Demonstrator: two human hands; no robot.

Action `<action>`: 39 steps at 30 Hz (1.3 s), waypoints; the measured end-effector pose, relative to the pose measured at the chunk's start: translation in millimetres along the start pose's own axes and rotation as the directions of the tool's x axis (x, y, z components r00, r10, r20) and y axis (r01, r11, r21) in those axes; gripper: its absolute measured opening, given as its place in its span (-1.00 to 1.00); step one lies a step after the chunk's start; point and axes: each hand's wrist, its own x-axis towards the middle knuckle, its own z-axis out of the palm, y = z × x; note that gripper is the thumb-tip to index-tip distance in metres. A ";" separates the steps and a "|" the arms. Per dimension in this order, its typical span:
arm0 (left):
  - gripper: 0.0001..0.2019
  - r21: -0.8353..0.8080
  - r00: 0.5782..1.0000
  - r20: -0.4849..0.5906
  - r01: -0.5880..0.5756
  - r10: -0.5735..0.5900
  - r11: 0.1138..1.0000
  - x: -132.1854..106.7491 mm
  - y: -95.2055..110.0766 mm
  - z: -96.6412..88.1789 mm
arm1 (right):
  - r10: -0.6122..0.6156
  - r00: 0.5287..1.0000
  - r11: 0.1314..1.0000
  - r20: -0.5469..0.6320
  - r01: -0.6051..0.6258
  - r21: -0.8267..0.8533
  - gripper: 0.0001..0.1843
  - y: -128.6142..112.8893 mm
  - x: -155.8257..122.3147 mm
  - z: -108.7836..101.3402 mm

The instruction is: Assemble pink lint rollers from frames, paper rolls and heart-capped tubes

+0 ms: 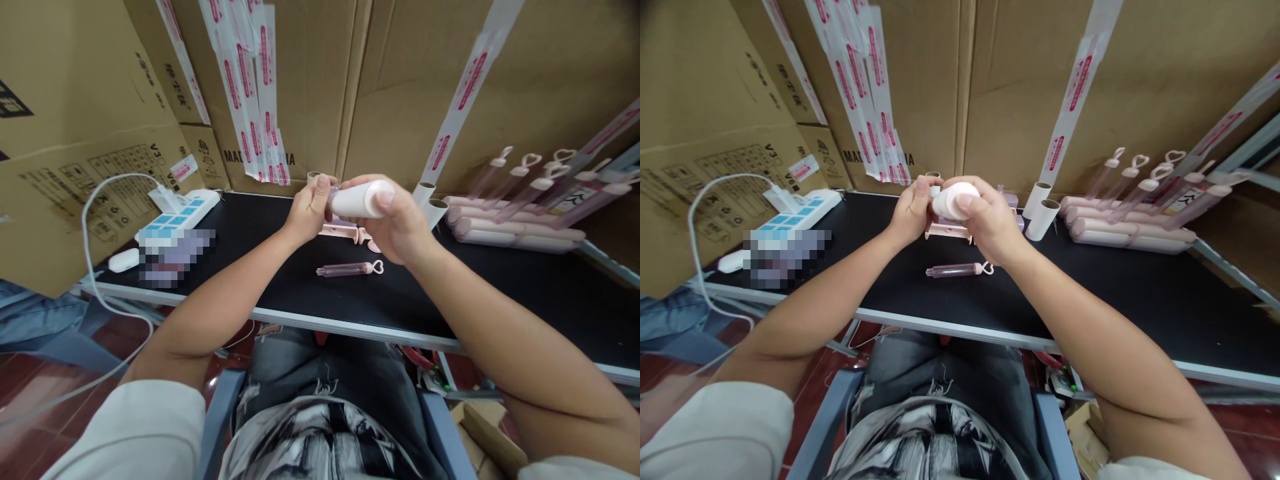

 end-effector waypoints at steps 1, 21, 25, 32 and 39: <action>-0.23 0.022 1.000 0.004 0.000 0.000 1.000 2.3 -1.7 -2.0 | -0.039 0.999 0.998 -0.022 0.038 -0.047 -0.36 -3.4 1.8 -2.0; -0.55 0.820 0.838 0.495 -0.363 -0.230 0.442 -1.6 13.4 -12.5 | -0.157 0.982 0.958 -0.100 0.128 -0.255 -0.29 -6.7 -22.4 -63.9; -0.58 0.800 0.824 0.491 -0.296 -0.283 0.522 -2.2 9.7 -11.3 | -0.159 0.985 0.951 -0.072 0.133 -0.279 -0.26 -12.7 -25.9 -61.6; -0.78 0.417 0.867 0.455 -0.007 -0.202 0.909 6.8 14.2 -41.6 | 0.018 0.987 1.000 -0.162 -0.018 0.002 -0.17 -28.7 -34.7 -41.6; -0.73 -0.194 0.979 0.171 0.143 -0.110 0.971 -7.8 37.2 -13.0 | 0.271 0.956 0.955 -0.110 -0.253 0.157 -0.08 -16.1 -40.8 -8.9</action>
